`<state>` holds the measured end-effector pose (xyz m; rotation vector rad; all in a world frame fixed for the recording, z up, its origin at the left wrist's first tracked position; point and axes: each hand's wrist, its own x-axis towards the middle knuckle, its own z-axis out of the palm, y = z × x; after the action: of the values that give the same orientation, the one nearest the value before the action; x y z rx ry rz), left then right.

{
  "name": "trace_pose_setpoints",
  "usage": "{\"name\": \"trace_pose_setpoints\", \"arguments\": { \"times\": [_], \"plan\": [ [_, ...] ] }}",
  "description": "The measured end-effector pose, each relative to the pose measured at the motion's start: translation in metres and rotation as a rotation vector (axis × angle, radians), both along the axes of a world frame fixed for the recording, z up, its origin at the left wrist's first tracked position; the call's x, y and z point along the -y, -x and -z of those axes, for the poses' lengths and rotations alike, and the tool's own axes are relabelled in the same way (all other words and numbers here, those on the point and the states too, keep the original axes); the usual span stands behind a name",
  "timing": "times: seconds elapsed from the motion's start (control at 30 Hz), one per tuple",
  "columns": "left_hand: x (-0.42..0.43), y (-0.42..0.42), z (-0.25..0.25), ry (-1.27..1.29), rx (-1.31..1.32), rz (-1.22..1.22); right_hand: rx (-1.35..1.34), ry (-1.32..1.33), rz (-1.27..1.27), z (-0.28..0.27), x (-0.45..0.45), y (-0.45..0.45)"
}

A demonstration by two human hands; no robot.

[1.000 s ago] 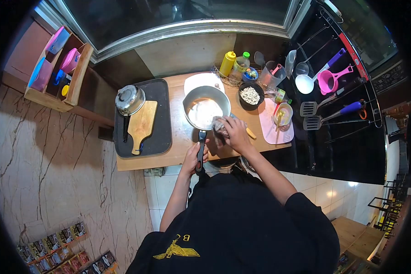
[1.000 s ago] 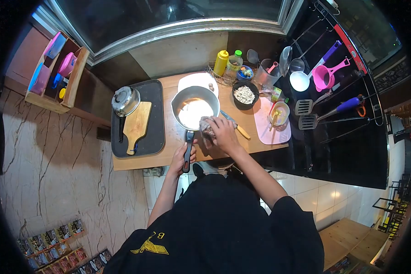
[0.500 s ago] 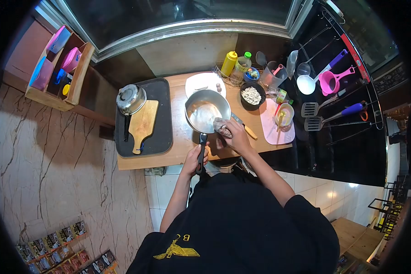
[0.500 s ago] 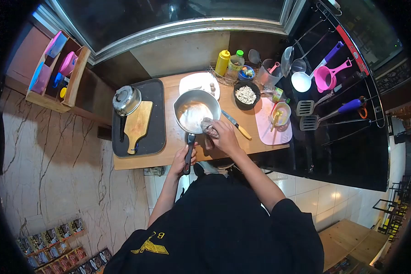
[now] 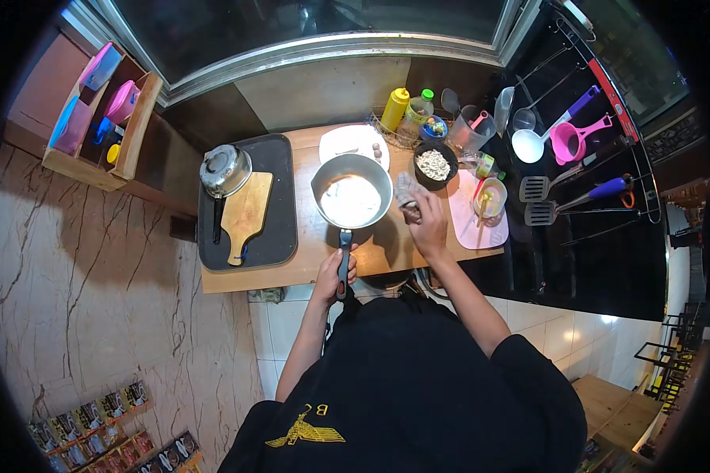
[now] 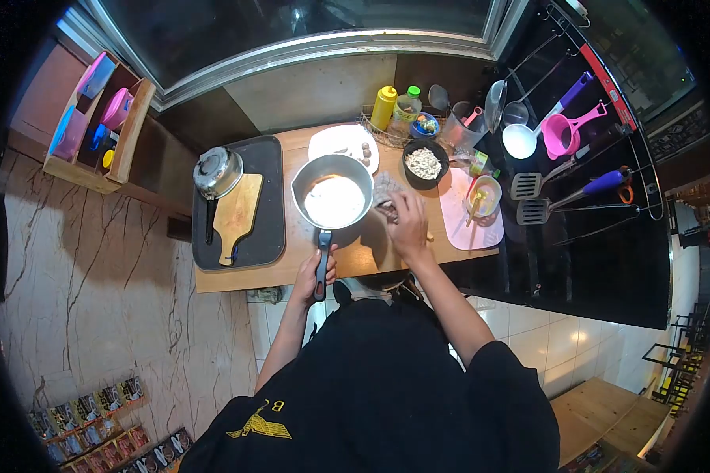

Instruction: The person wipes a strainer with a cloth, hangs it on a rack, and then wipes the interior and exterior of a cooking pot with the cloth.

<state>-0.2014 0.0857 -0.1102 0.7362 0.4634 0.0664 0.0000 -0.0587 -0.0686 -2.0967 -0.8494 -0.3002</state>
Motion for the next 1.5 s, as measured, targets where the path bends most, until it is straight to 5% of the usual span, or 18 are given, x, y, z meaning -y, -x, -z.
{"name": "trace_pose_setpoints", "arguments": {
  "times": [0.2,0.33,0.4,0.47,0.6,0.67,1.0,1.07,1.17,1.2,1.27,1.3,1.37,1.5],
  "plan": [
    [0.005,-0.007,-0.008,0.0,0.044,0.091,0.002,0.02,-0.202,0.019,-0.012,0.019],
    [-0.002,-0.005,-0.013,-0.047,0.063,0.105,0.034,0.077,-0.037,0.012,-0.011,0.017],
    [-0.003,-0.005,-0.013,-0.041,0.071,0.121,-0.061,0.15,-0.088,0.022,-0.011,0.007],
    [-0.004,-0.006,-0.015,-0.066,0.056,0.118,-0.472,-0.09,-0.267,0.022,-0.013,0.001],
    [-0.005,-0.006,-0.011,-0.061,0.06,0.102,-0.437,-0.029,-0.221,0.009,-0.011,0.003],
    [-0.006,-0.006,-0.008,-0.047,0.058,0.079,0.004,0.167,-0.048,0.001,-0.01,0.009],
    [-0.006,-0.008,-0.008,0.031,0.1,0.051,-0.099,0.077,-0.083,0.016,-0.01,0.009],
    [-0.006,-0.007,-0.008,0.023,0.092,0.045,-0.549,-0.077,-0.151,0.013,-0.01,0.006],
    [-0.009,-0.006,-0.008,0.039,0.105,0.065,-0.874,-0.131,-0.18,0.006,-0.009,-0.004],
    [-0.009,-0.005,-0.008,0.039,0.104,0.064,-0.875,-0.13,-0.18,0.011,-0.008,-0.008],
    [-0.01,-0.005,-0.009,0.062,0.12,0.067,-0.065,-0.008,-0.091,0.024,-0.009,-0.015],
    [-0.01,-0.005,-0.011,0.062,0.121,0.067,-0.064,-0.008,-0.091,0.026,-0.01,-0.019],
    [-0.011,-0.006,-0.014,0.075,0.105,0.083,-0.854,-0.403,-0.353,0.031,-0.011,-0.026],
    [-0.013,-0.004,-0.012,0.079,0.121,0.077,-0.996,-0.446,-0.314,0.029,-0.008,-0.024]
  ]
}}
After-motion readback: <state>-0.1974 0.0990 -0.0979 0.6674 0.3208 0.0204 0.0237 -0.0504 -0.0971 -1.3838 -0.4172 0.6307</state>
